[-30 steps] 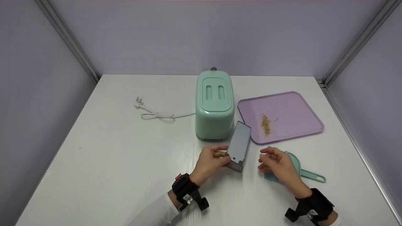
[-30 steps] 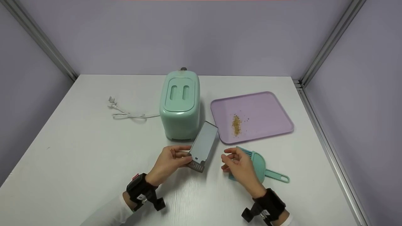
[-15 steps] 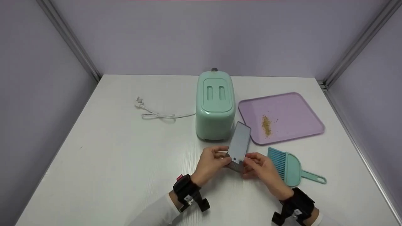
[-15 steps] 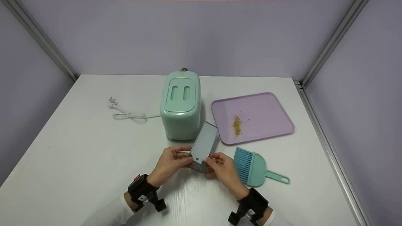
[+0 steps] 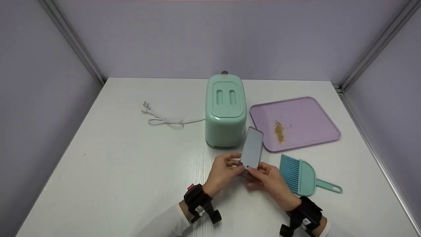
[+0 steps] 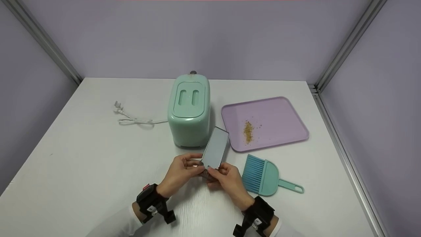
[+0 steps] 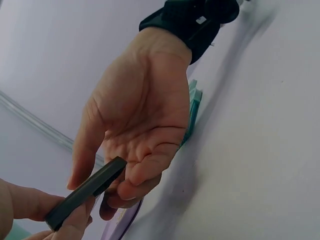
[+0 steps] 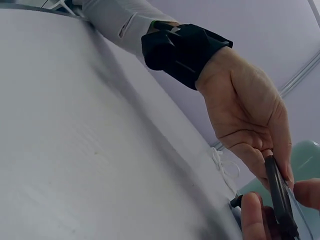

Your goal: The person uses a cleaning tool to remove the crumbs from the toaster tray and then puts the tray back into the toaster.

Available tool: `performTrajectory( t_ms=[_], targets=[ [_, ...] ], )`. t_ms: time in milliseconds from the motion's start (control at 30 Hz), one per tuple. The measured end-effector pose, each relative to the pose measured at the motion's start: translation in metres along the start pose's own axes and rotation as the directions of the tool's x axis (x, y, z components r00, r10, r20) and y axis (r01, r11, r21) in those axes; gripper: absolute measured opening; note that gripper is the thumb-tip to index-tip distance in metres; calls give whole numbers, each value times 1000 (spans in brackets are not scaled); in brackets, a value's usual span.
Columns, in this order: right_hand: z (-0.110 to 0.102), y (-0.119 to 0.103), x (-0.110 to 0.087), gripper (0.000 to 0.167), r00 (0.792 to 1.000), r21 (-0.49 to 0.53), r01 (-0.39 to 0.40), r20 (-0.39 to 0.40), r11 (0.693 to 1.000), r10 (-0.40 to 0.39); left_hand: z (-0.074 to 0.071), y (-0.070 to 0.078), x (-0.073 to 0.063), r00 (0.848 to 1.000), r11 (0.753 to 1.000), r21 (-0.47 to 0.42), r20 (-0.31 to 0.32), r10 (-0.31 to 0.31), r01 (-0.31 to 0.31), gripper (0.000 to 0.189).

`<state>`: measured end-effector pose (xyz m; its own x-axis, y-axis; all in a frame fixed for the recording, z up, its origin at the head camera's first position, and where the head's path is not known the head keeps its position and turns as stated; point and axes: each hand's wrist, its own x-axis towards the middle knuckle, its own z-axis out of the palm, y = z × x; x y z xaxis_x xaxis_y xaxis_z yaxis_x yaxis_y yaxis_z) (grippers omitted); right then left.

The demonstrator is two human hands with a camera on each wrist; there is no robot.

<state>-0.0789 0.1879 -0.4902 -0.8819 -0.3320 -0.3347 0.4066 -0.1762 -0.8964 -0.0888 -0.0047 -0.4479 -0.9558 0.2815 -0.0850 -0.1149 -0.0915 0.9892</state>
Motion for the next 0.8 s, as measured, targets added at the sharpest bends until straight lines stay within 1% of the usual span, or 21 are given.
performTrajectory(
  t_ms=[167, 200, 233, 300, 400, 467, 567, 633, 733, 800],
  targets=[
    [1, -1, 2, 42, 1000, 79, 19, -18, 997, -18, 1, -3, -1, 998, 993, 105, -15, 60, -58, 37],
    [3, -5, 0, 43, 999, 94, 14, -35, 996, -10, 1, -2, -1, 998, 990, 123, -16, 67, -65, 37],
    [3, -6, 0, 44, 999, 104, 7, -34, 995, -4, 1, -2, -1, 997, 988, 136, -16, 69, -66, 36],
    [2, -7, 0, 47, 999, 116, -12, -38, 993, 16, 1, 0, -1, 997, 985, 152, -8, 82, -80, 34],
    [-1, -8, -1, 51, 999, 107, -40, -24, 993, 43, -1, 3, -2, 997, 979, 187, 1, 83, -82, 32],
    [-2, -8, -1, 53, 998, 98, -53, -13, 994, 54, -3, 4, -3, 995, 971, 218, 6, 97, -95, 31],
    [-4, -8, -4, 55, 998, 89, -65, -13, 994, 67, -7, 3, -3, 991, 952, 276, 5, 136, -132, 30],
    [-5, -7, -6, 56, 997, 83, -76, -15, 994, 78, -12, -2, -1, 984, 937, 306, 1, 176, -168, 29],
    [-5, -5, -11, 59, 994, 60, -107, -2, 992, 108, -22, -10, 4, 973, 905, 368, 1, 231, -215, 27],
    [-5, -4, -14, 60, 991, 45, -131, 17, 990, 131, -31, -12, 6, 964, 876, 417, -5, 267, -241, 26]
  ],
)
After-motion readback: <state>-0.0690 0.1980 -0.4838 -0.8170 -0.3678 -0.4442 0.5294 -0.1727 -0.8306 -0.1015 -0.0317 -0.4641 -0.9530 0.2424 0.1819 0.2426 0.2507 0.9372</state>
